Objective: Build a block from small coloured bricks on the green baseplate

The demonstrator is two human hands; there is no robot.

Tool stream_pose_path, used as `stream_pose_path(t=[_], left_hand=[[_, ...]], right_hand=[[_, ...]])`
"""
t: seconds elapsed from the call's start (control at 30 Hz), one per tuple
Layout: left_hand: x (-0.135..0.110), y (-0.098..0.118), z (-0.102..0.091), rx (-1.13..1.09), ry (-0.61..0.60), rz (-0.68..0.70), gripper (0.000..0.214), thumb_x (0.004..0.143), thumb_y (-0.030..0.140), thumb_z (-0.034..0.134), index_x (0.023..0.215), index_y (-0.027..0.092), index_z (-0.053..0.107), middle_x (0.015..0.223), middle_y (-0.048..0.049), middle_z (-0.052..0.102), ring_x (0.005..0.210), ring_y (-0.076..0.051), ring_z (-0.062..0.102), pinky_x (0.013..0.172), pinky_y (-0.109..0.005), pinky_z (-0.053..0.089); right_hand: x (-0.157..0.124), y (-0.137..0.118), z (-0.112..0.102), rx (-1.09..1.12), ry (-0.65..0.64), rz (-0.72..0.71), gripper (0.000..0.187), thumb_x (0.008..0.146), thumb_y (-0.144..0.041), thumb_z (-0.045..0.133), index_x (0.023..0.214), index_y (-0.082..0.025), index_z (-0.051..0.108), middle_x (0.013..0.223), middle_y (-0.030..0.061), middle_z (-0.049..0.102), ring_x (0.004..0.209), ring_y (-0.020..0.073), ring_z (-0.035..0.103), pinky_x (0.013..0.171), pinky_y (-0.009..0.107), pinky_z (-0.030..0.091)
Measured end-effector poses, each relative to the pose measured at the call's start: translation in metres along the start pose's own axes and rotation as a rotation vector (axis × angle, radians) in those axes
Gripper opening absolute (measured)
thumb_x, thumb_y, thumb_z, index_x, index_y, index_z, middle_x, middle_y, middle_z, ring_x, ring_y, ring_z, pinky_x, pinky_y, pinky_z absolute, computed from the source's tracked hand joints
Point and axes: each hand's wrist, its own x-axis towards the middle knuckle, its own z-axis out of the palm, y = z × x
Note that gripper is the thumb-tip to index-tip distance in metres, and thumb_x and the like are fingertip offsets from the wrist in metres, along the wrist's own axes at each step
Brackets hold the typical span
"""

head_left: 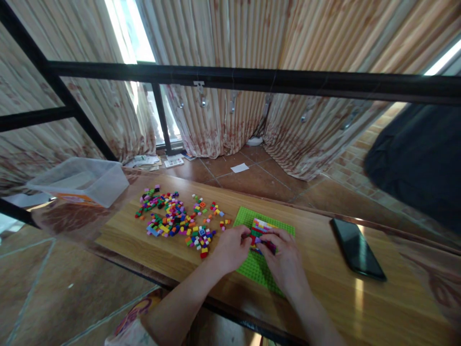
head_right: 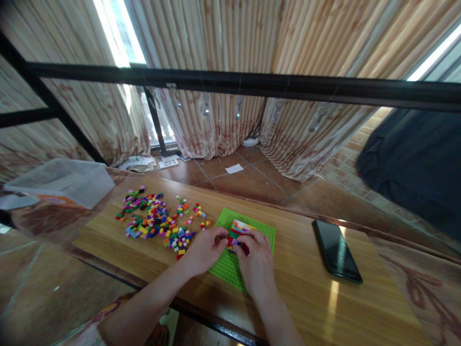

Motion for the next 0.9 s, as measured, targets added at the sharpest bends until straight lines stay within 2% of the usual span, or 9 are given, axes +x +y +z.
stream_pose_path(t=[0.2, 0.5, 0.73, 0.9], left_hand=[[0.003, 0.002, 0.007, -0.003, 0.049, -0.045, 0.02, 0.084, 0.029, 0.058, 0.092, 0.015, 0.07, 0.085, -0.007, 0.073, 0.074, -0.018, 0.064, 0.068, -0.028, 0.045], [0.015, 0.0, 0.017, -0.125, 0.07, -0.206, 0.017, 0.072, 0.023, 0.063, 0.085, 0.015, 0.071, 0.075, -0.004, 0.071, 0.071, -0.018, 0.063, 0.065, -0.027, 0.045], [0.017, 0.003, 0.017, -0.091, 0.111, -0.221, 0.017, 0.071, 0.019, 0.064, 0.086, 0.015, 0.071, 0.077, -0.0039, 0.071, 0.072, -0.017, 0.063, 0.067, -0.027, 0.046], [0.016, 0.0, 0.017, -0.118, 0.091, -0.198, 0.018, 0.071, 0.021, 0.066, 0.086, 0.013, 0.071, 0.078, -0.0047, 0.072, 0.072, -0.017, 0.063, 0.067, -0.027, 0.046]], right_hand=[[0.001, 0.001, 0.001, 0.01, -0.001, 0.011, 0.018, 0.085, -0.039, 0.062, 0.083, -0.025, 0.073, 0.102, 0.0086, 0.065, 0.098, 0.0258, 0.058, 0.087, 0.044, 0.047], [0.0, -0.002, 0.003, 0.025, 0.021, 0.025, 0.014, 0.085, -0.033, 0.062, 0.08, -0.023, 0.072, 0.102, 0.0085, 0.064, 0.099, 0.0254, 0.057, 0.088, 0.043, 0.046], [0.0, -0.002, 0.006, 0.039, 0.033, 0.044, 0.014, 0.083, -0.034, 0.063, 0.077, -0.025, 0.072, 0.102, 0.0087, 0.064, 0.098, 0.0266, 0.057, 0.086, 0.044, 0.047], [0.002, 0.0, 0.003, 0.102, 0.019, 0.066, 0.015, 0.081, -0.038, 0.065, 0.079, -0.024, 0.071, 0.099, 0.0085, 0.065, 0.098, 0.0262, 0.059, 0.088, 0.044, 0.048]])
